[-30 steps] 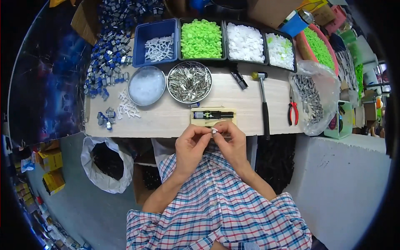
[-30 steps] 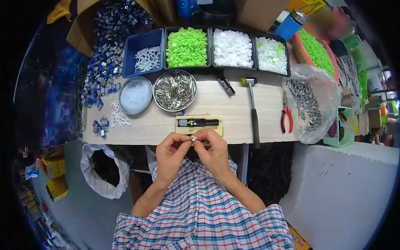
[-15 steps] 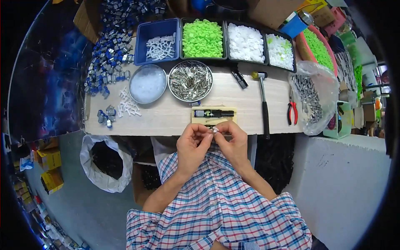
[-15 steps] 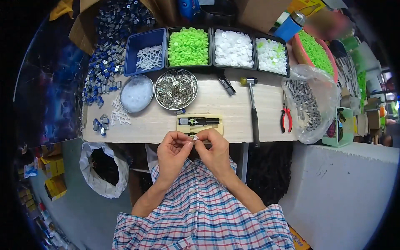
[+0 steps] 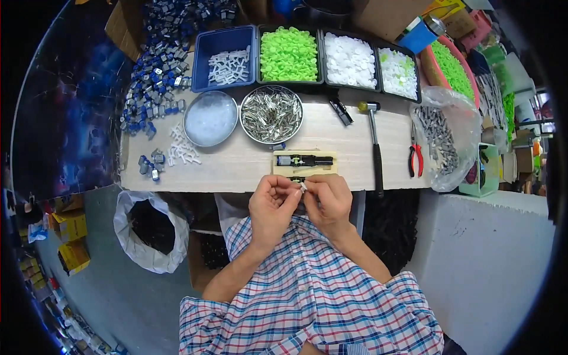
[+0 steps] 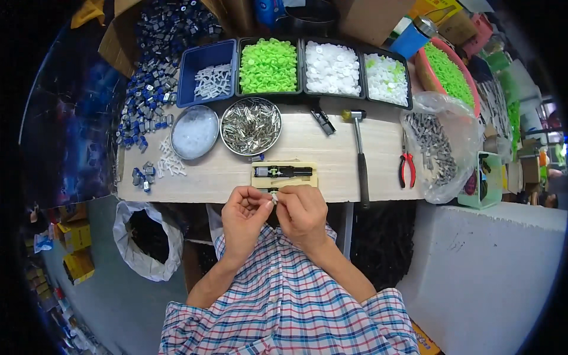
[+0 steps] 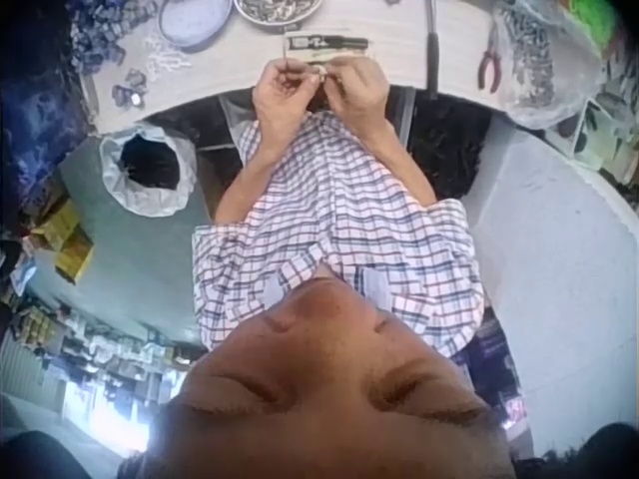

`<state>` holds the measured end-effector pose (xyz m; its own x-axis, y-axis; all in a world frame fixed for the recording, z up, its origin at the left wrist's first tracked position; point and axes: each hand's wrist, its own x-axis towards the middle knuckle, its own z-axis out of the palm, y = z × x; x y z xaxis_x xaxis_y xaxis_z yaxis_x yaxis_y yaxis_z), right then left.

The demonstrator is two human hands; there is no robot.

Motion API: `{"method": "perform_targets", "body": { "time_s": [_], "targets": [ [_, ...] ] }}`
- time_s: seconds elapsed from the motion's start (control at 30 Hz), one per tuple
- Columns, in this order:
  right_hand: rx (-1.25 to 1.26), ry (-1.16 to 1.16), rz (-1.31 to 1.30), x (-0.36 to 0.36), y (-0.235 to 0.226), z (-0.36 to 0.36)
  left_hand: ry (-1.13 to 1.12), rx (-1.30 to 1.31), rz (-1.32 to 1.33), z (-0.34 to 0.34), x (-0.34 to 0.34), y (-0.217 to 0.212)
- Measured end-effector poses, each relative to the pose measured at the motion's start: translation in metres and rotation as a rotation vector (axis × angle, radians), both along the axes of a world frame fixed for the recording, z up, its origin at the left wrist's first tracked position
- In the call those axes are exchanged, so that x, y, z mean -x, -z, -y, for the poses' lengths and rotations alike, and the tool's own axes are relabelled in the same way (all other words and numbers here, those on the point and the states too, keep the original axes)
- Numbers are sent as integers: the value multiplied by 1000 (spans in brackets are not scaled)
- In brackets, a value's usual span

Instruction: Assembling small plastic toy components at a factory workbench using manual tools.

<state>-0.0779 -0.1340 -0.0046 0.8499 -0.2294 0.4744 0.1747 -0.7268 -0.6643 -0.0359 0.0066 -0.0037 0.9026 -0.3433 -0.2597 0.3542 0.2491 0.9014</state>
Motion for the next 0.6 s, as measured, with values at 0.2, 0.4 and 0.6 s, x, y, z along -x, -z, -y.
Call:
{"method": "perform_targets", "body": {
  "time_s": [0.2, 0.4, 0.6],
  "targets": [
    [-116, -231, -175, 4, -2, 20, 147, -82, 66, -17, -17, 15],
    [-381, -345, -338, 5, -9, 28, 376, -44, -30, -21, -27, 12],
    [-350, -462, -349, 5, -6, 38, 370, -49, -57, -17, -32, 9]
  ]
}}
